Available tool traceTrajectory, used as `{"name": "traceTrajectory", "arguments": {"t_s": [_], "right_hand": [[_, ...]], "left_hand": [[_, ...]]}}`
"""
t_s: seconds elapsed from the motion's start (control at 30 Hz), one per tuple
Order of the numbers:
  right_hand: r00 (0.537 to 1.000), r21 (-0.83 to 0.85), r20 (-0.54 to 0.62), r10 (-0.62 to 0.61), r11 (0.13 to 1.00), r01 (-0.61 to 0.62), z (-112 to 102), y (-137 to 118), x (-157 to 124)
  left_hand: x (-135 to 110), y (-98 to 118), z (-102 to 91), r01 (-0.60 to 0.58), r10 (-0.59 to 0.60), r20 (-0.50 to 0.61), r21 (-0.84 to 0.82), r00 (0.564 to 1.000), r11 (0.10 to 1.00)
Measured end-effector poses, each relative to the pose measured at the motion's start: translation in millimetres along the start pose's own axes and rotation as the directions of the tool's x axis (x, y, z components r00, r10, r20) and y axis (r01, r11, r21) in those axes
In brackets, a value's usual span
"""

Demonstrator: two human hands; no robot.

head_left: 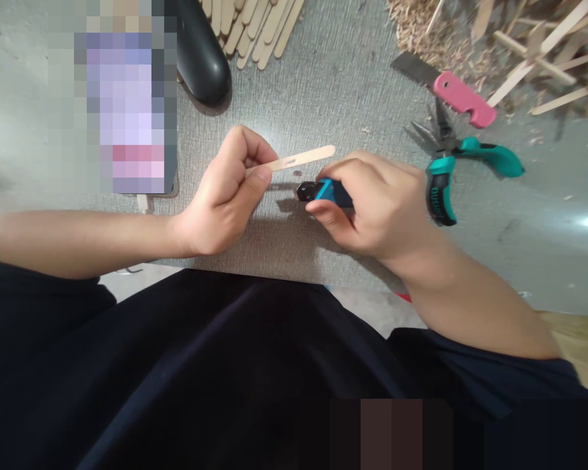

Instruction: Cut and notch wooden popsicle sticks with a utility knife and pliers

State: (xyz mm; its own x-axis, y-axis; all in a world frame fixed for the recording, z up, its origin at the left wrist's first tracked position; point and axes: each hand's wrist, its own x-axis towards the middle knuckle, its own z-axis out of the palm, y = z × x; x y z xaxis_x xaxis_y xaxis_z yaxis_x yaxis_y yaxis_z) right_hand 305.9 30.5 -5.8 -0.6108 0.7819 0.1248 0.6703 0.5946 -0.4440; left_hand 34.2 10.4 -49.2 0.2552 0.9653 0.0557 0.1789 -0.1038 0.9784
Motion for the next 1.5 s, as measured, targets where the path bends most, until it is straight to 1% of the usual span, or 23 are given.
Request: {"name": "traceTrajectory", "arguments": {"t_s": [0.1,0.23,0.33,0.43,0.53,0.57,0.6,0.63,0.67,0.7,0.73,0.77,0.8,0.83,0.87,0.93,1.0,1.1,1.23,1.3,1.33,1.4,1.5], "right_hand": [[0.999,-0.005,-0.031,-0.023,1.0,0.023,3.2,0.6,-1.3],[0.997,-0.026,-0.074,-0.017,1.0,0.015,7.1,0.1,-1.7],[0.993,-0.054,-0.114,-0.005,0.999,-0.002,9.9,0.5,-1.4],[0.994,-0.048,-0.109,0.023,0.998,-0.029,10.1,0.6,-0.5],[0.993,0.031,-0.101,0.061,0.998,-0.058,4.1,-4.4,-0.4],[0.992,0.102,-0.09,0.084,0.992,-0.074,0.6,-7.7,-0.8],[0.99,0.211,-0.07,0.119,0.972,-0.102,-3.6,-11.5,-1.4],[0.986,0.354,-0.023,0.168,0.923,-0.149,-8.0,-15.5,-2.0],[0.973,0.516,0.053,0.223,0.828,-0.218,-12.3,-19.3,-2.5],[0.951,0.67,0.154,0.268,0.679,-0.3,-16.2,-22.5,-2.7],[0.924,0.766,0.268,0.273,0.521,-0.376,-19.3,-24.8,-2.4],[0.9,0.822,0.36,0.245,0.373,-0.43,-21.3,-26.0,-1.6],[0.883,0.845,0.428,0.196,0.261,-0.467,-22.2,-26.4,-0.3],[0.871,0.85,0.471,0.141,0.19,-0.491,-21.9,-26.0,1.5],[0.867,0.854,0.49,0.093,0.145,-0.499,-20.5,-25.1,3.6],[0.862,0.857,0.506,0.029,0.092,-0.507,-15.3,-23.3,7.9],[0.857,0.855,0.516,-0.004,0.059,-0.515,-8.6,-22.1,11.4],[0.842,0.842,0.539,-0.028,-0.008,-0.539,-0.8,-20.8,14.5],[0.803,0.795,0.595,-0.032,-0.119,-0.594,1.4,-16.9,15.7],[0.773,0.762,0.632,-0.053,-0.14,-0.632,1.1,-15.0,15.9],[0.766,0.753,0.64,-0.067,-0.149,-0.641,1.2,-14.4,16.1],[0.761,0.745,0.643,-0.079,-0.165,-0.647,1.8,-14.2,16.5],[0.762,0.744,0.645,-0.059,-0.179,-0.643,3.0,-15.5,17.2]], "left_hand": [[2.7,3.0,1.0,-0.02,0.019,-0.017,-0.047,1.0,0.999],[2.7,3.7,1.3,-0.045,0.045,-0.003,-0.03,0.999,0.999],[0.0,3.4,1.0,-0.079,0.082,0.042,-0.065,0.996,0.995],[-3.2,4.8,0.8,-0.044,0.053,0.096,-0.094,0.994,0.995],[-4.5,7.9,1.7,-0.007,0.02,0.093,-0.134,0.996,0.991],[-4.4,9.3,2.1,0.004,0.008,0.083,-0.142,0.997,0.99],[-4.2,11.0,2.4,0.019,-0.008,0.076,-0.14,0.997,0.99],[-3.8,13.0,2.5,0.035,-0.027,0.07,-0.127,0.997,0.991],[-3.4,15.2,2.2,0.052,-0.045,0.066,-0.107,0.997,0.993],[-3.0,17.6,1.6,0.058,-0.052,0.064,-0.089,0.997,0.994],[-2.8,20.0,0.6,0.05,-0.046,0.064,-0.077,0.997,0.996],[-2.7,22.4,-0.6,0.042,-0.037,0.067,-0.067,0.997,0.997],[-2.7,24.6,-1.9,0.034,-0.03,0.072,-0.056,0.997,0.998],[-2.8,26.4,-3.3,0.032,-0.028,0.078,-0.042,0.997,0.999],[-2.9,27.9,-4.6,0.032,-0.029,0.085,-0.027,0.996,0.999],[-3.5,29.3,-6.6,0.031,-0.031,0.101,0.005,0.994,1.0],[-4.1,29.1,-7.4,0.0,-0.002,0.101,0.026,0.995,1.0],[-4.6,27.7,-7.1,-0.047,0.043,0.094,0.042,0.995,0.998],[-3.4,28.4,-6.0,-0.088,0.08,0.091,0.077,0.993,0.993],[-2.5,30.2,-5.7,-0.118,0.111,0.082,0.095,0.99,0.988],[-2.2,31.3,-5.6,-0.121,0.113,0.08,0.108,0.99,0.987],[-2.5,33.1,-5.7,-0.107,0.096,0.082,0.149,0.992,0.983],[-4.4,33.6,-6.1,-0.075,0.059,0.08,0.211,0.995,0.975]]}}
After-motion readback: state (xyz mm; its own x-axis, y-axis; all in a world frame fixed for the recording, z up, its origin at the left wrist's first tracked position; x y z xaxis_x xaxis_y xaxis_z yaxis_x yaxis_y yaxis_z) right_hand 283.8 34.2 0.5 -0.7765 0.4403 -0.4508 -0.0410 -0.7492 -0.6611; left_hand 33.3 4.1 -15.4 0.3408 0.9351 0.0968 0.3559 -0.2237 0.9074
